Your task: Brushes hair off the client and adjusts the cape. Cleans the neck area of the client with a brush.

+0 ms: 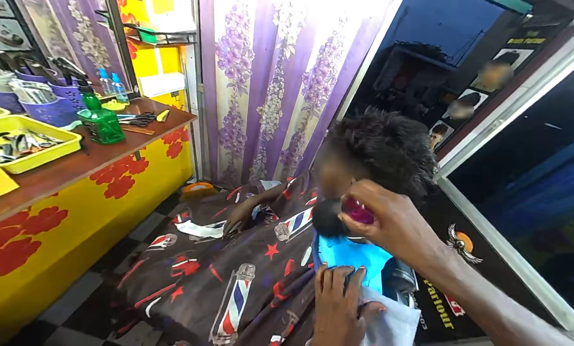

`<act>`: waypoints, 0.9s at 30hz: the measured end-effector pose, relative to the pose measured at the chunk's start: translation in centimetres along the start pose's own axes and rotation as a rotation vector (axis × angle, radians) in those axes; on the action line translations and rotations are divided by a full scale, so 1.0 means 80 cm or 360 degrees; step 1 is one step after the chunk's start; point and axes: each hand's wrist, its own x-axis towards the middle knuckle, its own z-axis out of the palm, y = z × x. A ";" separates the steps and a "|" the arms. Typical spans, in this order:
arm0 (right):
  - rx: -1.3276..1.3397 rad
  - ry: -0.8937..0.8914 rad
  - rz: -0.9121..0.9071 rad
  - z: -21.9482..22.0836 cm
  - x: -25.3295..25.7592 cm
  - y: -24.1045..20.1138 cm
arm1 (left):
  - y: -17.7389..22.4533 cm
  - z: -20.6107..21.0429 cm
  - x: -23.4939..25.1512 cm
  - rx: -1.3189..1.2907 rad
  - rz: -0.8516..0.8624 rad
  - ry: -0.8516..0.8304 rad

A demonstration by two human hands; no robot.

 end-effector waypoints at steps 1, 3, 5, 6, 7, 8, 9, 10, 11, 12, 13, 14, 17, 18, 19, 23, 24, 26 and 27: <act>-0.0009 0.0121 0.0010 0.000 0.007 -0.004 | -0.001 -0.006 0.013 -0.0065 -0.0036 -0.0032; -0.0093 0.0180 0.0003 0.004 0.022 -0.010 | -0.004 -0.015 0.043 -0.0187 -0.0134 -0.0063; -0.0100 -0.0048 -0.0001 0.016 0.027 -0.014 | -0.009 -0.017 0.067 -0.0228 -0.0212 -0.0161; -0.0084 -0.0051 -0.0031 0.017 0.025 -0.015 | -0.012 -0.016 0.074 -0.0230 -0.0239 -0.0259; -0.0087 -0.0016 -0.0081 0.011 0.023 -0.013 | -0.017 -0.012 0.078 -0.0217 -0.0253 -0.0373; -0.0116 -0.0057 -0.0112 -0.001 0.018 -0.011 | -0.020 -0.008 0.077 -0.0203 -0.0265 -0.0466; -0.0173 -0.0201 -0.0128 -0.014 0.010 -0.006 | -0.023 -0.006 0.073 -0.0182 -0.0266 -0.0502; -0.0256 -0.0392 -0.0140 -0.027 0.000 -0.002 | -0.025 -0.006 0.068 -0.0151 -0.0264 -0.0501; -0.0333 -0.0565 -0.0156 -0.040 -0.013 0.002 | -0.027 -0.009 0.063 -0.0112 -0.0262 -0.0504; -0.0398 -0.0710 -0.0157 -0.053 -0.023 0.005 | -0.030 -0.013 0.058 -0.0079 -0.0274 -0.0513; -0.0451 -0.0797 -0.0173 -0.062 -0.028 0.008 | -0.032 -0.016 0.052 -0.0052 -0.0287 -0.0494; -0.0477 -0.0842 -0.0210 -0.063 -0.028 0.010 | -0.034 -0.018 0.044 -0.0031 -0.0305 -0.0468; -0.0402 -0.0997 -0.0295 0.006 -0.011 -0.001 | -0.035 -0.023 0.014 -0.0004 -0.0322 -0.0405; -0.0376 -0.1110 -0.0286 0.047 0.000 -0.010 | -0.034 -0.022 0.008 0.0010 -0.0324 -0.0379; -0.0341 -0.1159 -0.0316 0.089 0.010 -0.018 | -0.032 -0.022 0.006 0.0028 -0.0329 -0.0365; -0.0244 -0.0758 -0.0338 0.145 0.041 -0.048 | -0.035 -0.026 0.010 0.0077 -0.0339 -0.0404; -0.0285 -0.0691 -0.0234 0.119 0.043 -0.059 | -0.035 -0.028 0.009 0.0080 -0.0333 -0.0417; -0.0535 -0.0812 -0.0051 0.071 0.029 -0.079 | -0.032 -0.032 0.006 0.0062 -0.0327 -0.0446; -0.0624 -0.0961 0.0049 0.070 0.020 -0.084 | -0.030 -0.033 0.005 0.0051 -0.0321 -0.0438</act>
